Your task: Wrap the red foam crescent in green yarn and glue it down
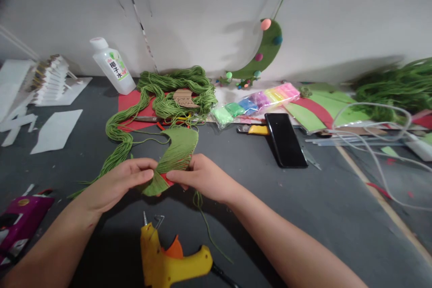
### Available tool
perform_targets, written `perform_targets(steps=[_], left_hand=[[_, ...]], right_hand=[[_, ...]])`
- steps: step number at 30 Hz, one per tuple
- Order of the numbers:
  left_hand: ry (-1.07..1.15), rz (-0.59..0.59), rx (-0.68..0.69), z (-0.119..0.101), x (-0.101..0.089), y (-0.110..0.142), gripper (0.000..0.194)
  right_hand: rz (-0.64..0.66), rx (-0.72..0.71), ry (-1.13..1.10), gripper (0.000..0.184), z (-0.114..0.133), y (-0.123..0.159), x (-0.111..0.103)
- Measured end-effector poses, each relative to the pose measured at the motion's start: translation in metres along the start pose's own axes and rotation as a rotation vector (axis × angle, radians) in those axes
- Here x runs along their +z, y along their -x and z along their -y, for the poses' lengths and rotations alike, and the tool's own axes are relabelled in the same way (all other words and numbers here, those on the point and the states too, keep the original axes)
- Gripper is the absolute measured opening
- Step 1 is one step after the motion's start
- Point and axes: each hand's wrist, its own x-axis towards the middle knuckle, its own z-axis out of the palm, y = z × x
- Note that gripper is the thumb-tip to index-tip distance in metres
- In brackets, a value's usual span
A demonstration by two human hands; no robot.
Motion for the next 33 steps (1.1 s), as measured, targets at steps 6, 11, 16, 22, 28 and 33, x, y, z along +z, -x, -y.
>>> perform_targets(steps=[6,11,16,22,28,33], left_hand=[[-0.013,-0.089,0.027,0.005,0.012,-0.003,0.024],[0.028,-0.112,0.058,0.008,0.014,-0.005,0.022],[0.016,-0.118,0.069,0.009,0.013,-0.006,0.023],[0.043,-0.122,0.023,0.006,0.017,-0.006,0.022],[0.072,-0.089,0.020,0.009,0.013,-0.006,0.014],[0.049,-0.079,0.016,0.010,0.013,-0.006,0.012]], right_hand=[[-0.030,-0.012,0.012,0.026,-0.001,0.000,0.000],[0.016,-0.029,-0.084,0.018,0.000,-0.002,-0.001],[0.000,0.024,-0.036,0.012,-0.004,-0.003,0.000],[-0.065,0.091,0.072,0.010,-0.007,-0.003,0.003],[-0.080,0.066,0.010,0.009,-0.003,-0.003,0.005],[-0.062,0.061,0.030,0.011,-0.002,-0.002,0.004]])
